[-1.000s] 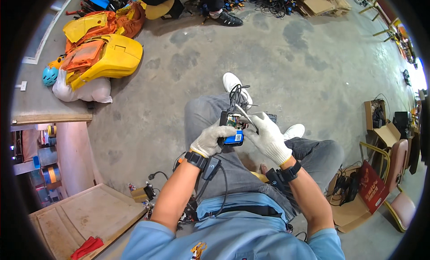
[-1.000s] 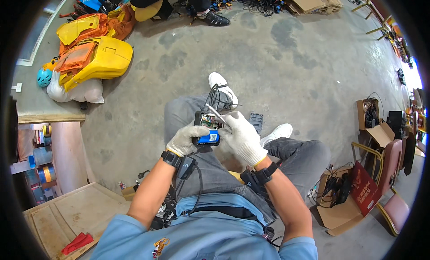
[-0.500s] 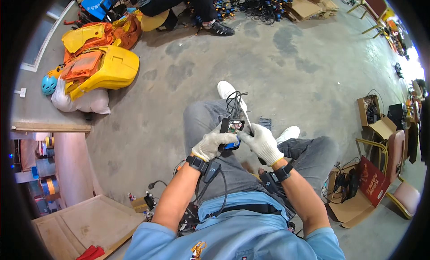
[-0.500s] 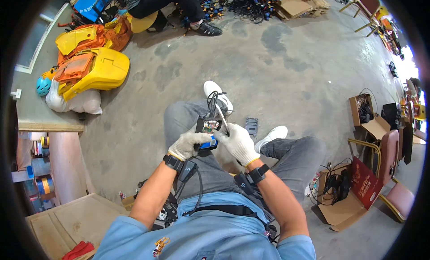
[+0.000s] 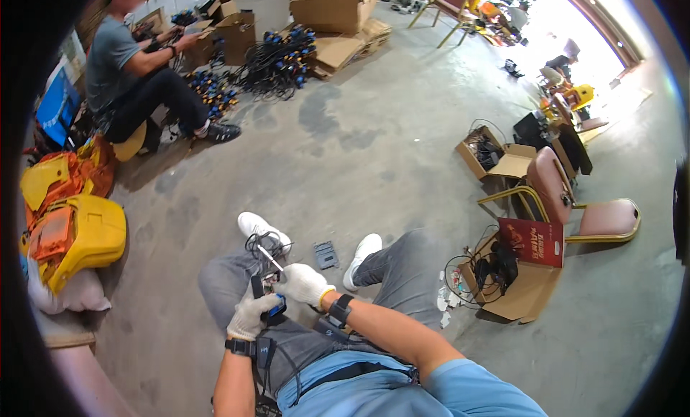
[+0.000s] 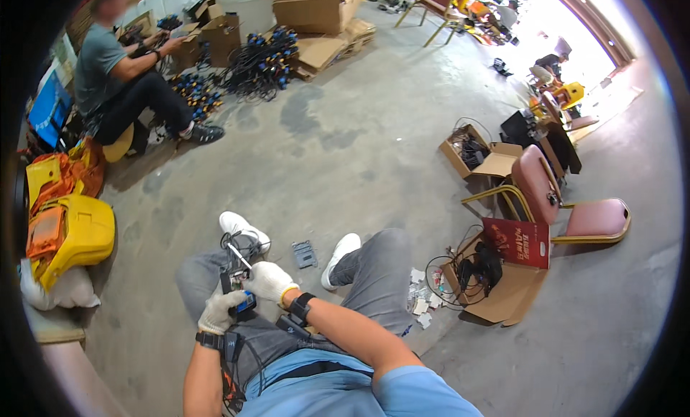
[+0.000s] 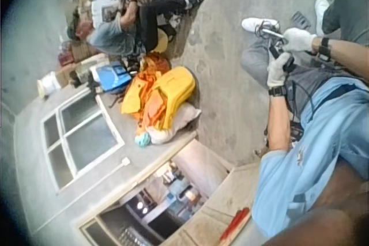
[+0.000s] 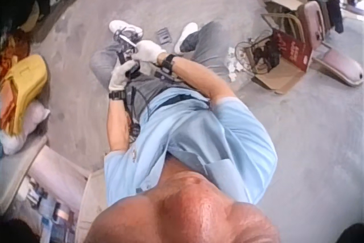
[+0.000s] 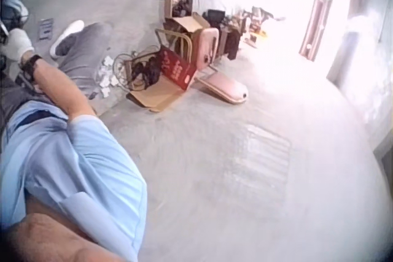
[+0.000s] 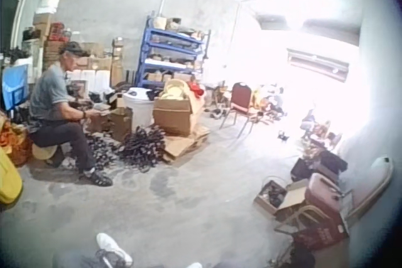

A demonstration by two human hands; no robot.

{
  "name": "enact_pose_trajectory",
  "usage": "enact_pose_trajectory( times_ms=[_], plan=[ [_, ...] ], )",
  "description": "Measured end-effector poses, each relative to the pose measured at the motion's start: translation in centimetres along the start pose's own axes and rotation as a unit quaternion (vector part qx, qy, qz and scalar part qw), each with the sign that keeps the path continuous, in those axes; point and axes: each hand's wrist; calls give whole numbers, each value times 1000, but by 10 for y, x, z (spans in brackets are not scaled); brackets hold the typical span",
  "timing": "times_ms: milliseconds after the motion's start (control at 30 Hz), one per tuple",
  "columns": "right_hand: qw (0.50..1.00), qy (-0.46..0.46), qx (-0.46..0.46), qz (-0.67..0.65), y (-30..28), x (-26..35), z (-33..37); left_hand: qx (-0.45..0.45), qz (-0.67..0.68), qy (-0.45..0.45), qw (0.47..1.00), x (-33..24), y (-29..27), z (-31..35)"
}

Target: The person uses a screwdriver to remove screws from the casing of a small grey electronic device and then opens the housing to reveal internal circuit boards and wiring.

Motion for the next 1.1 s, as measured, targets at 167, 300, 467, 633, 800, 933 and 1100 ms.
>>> enact_pose_trajectory(
  times_ms=[167, 300, 467, 633, 800, 933, 1100],
  plan=[
    [999, 3, 17, 27, -2, -4, -4, 7, -8, 4, 1000, -4, 10, -3],
    [999, -25, -16, 21, 4, -10, -5, 15, -15, 12, 1000, -3, 9, -6],
    [1000, -10, -5, 6, 0, -6, -3, 10, -25, 10, 1000, 0, 8, -9],
    [999, 33, 36, 12, 1, -7, -4, 11, -36, -8, 999, 0, 8, -9],
    [997, 38, 50, -48, 6, -12, -1, 6, -43, 1, 999, 0, 2, -2],
    [989, -4, 37, -143, 8, -22, 8, 9, 0, 3, 1000, -10, 6, 12],
    [961, 79, -10, -266, -40, -23, 30, 1, 65, -12, 998, -21, 28, -3]
  ],
)
Point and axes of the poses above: each hand's wrist, its own z-axis away from the middle knuckle, its own y-axis out of the palm, x = y × z, and after that the axes turned 3 degrees about -x, right-handed
